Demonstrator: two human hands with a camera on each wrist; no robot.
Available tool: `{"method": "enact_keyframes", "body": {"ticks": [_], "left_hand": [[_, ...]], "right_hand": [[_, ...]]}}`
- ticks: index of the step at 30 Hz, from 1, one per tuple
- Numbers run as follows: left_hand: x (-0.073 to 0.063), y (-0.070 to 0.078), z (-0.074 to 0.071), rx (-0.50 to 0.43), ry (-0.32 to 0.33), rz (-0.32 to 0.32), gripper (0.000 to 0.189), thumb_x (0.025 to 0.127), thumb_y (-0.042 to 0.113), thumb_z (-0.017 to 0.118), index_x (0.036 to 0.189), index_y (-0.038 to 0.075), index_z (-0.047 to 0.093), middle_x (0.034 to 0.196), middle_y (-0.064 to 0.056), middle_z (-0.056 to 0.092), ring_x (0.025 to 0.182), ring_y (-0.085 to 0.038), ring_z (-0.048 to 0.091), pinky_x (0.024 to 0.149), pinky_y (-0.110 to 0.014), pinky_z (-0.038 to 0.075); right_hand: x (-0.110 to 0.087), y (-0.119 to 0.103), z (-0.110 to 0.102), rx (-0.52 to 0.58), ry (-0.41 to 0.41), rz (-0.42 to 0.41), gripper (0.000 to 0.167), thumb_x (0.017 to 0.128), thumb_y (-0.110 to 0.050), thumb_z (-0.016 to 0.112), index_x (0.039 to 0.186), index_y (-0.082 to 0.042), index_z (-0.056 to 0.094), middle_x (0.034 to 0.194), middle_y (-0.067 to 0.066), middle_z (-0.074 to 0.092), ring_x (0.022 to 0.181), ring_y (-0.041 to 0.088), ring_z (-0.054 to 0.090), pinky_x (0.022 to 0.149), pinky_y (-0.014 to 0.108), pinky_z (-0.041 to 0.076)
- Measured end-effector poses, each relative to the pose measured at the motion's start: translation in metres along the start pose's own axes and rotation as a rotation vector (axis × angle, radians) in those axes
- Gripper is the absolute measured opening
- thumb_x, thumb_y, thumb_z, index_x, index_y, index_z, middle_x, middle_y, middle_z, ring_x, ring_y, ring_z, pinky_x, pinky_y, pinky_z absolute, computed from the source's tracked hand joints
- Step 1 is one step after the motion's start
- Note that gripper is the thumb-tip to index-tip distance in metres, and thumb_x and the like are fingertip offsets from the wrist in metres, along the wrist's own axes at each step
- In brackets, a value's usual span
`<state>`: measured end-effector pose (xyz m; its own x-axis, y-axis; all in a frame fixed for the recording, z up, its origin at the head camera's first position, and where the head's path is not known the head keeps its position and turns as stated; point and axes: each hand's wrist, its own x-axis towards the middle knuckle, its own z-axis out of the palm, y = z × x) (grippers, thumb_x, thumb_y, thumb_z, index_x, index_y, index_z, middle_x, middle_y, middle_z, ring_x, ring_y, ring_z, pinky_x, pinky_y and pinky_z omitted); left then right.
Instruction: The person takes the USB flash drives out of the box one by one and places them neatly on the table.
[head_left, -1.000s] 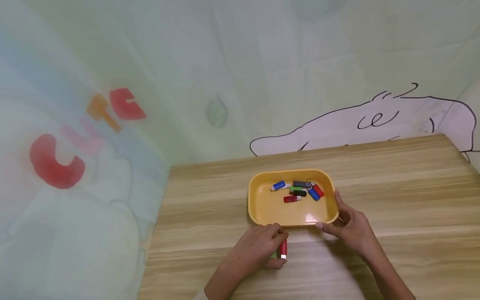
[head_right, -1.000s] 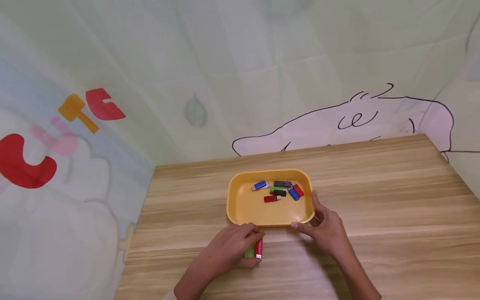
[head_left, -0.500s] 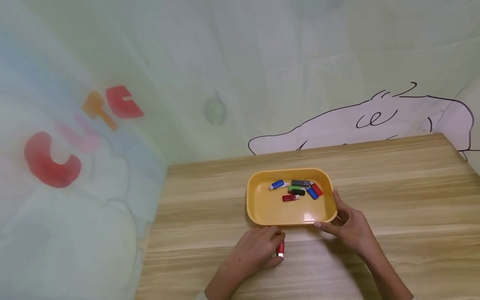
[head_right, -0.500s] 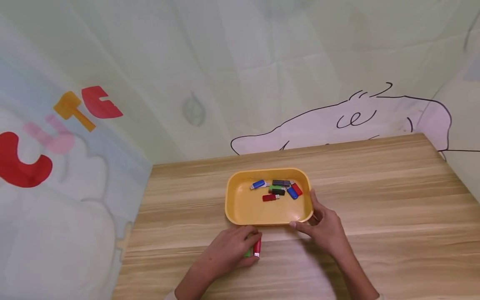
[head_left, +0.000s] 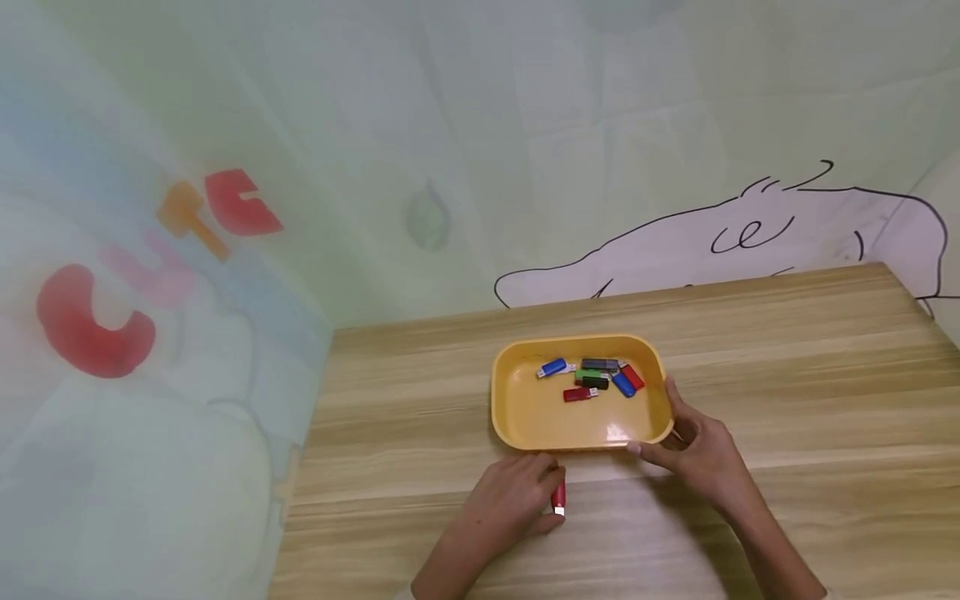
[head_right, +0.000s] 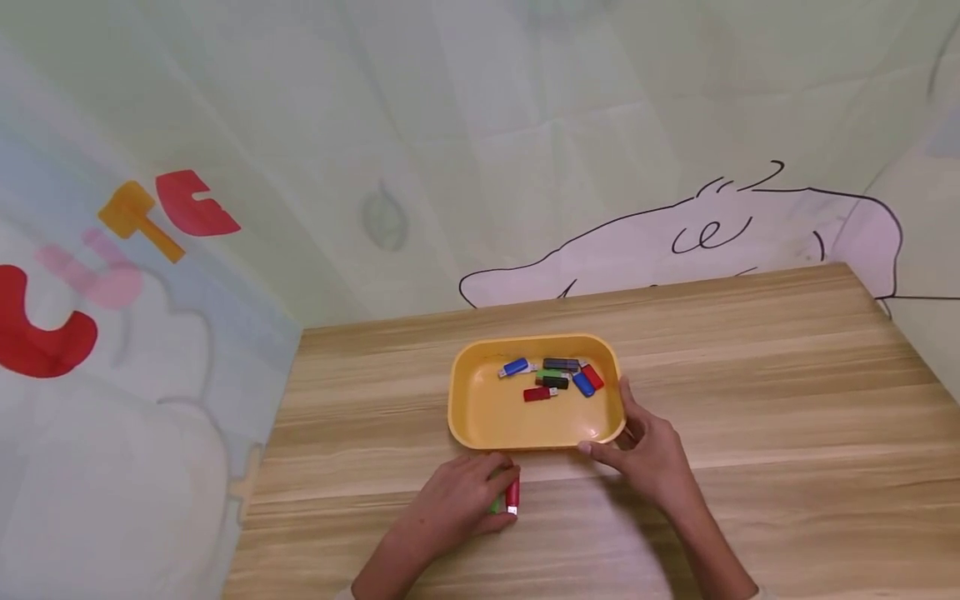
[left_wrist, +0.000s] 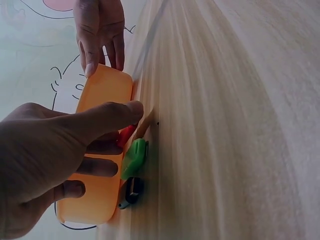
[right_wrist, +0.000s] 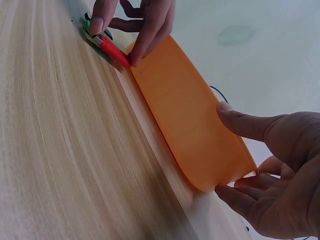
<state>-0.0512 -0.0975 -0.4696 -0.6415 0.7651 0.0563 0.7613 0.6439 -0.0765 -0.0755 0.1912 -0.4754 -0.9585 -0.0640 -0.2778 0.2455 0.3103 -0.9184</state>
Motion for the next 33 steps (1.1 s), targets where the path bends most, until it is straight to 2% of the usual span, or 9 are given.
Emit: {"method": "enact_keyframes", "body": {"ticks": [6,15,22,27,33], "left_hand": [[0.0008,-0.0003,0.0001,-0.006,-0.04,-0.006,0.049,0.09,0.056,0.082,0.118,0.016,0.076,0.113,0.005,0.068,0.097,-0.008,0.067,0.085,-0.019,0.056],[-0.0001,-0.0003,0.0037,-0.042,-0.038,-0.01,0.049,0.088,0.056,0.083,0.115,0.016,0.076,0.112,0.005,0.069,0.099,-0.007,0.068,0.086,-0.02,0.057],[0.0006,-0.0018,0.0015,-0.072,-0.075,-0.021,0.048,0.088,0.057,0.082,0.115,0.017,0.076,0.113,0.006,0.07,0.101,-0.007,0.067,0.09,-0.02,0.056],[0.001,-0.0001,0.0026,-0.082,-0.049,-0.033,0.047,0.087,0.055,0.084,0.114,0.017,0.076,0.112,0.006,0.069,0.1,-0.007,0.067,0.09,-0.021,0.056],[0.0004,0.0011,0.0021,-0.075,-0.035,-0.041,0.046,0.084,0.056,0.086,0.109,0.018,0.076,0.109,0.007,0.069,0.097,-0.007,0.066,0.087,-0.021,0.055]], "right_hand": [[0.0006,-0.0004,-0.0002,0.022,-0.003,-0.017,0.113,0.085,-0.017,0.091,0.166,-0.003,0.013,0.172,0.023,0.021,0.153,0.043,0.038,0.104,0.031,0.049],[-0.001,-0.0016,0.0004,0.005,-0.002,-0.008,0.114,0.084,-0.019,0.092,0.167,-0.004,0.013,0.172,0.023,0.022,0.153,0.044,0.039,0.104,0.031,0.05],[-0.0007,-0.0029,-0.001,0.008,-0.002,-0.011,0.115,0.084,-0.02,0.092,0.166,-0.003,0.014,0.173,0.022,0.02,0.154,0.044,0.037,0.104,0.03,0.05],[-0.0009,-0.0031,-0.0024,-0.011,0.006,-0.017,0.115,0.085,-0.022,0.092,0.166,-0.003,0.014,0.172,0.022,0.021,0.153,0.044,0.038,0.104,0.029,0.049],[-0.0005,-0.0032,-0.0016,0.014,0.003,-0.013,0.114,0.085,-0.022,0.092,0.166,-0.002,0.014,0.173,0.021,0.018,0.154,0.044,0.035,0.104,0.029,0.049]]}}
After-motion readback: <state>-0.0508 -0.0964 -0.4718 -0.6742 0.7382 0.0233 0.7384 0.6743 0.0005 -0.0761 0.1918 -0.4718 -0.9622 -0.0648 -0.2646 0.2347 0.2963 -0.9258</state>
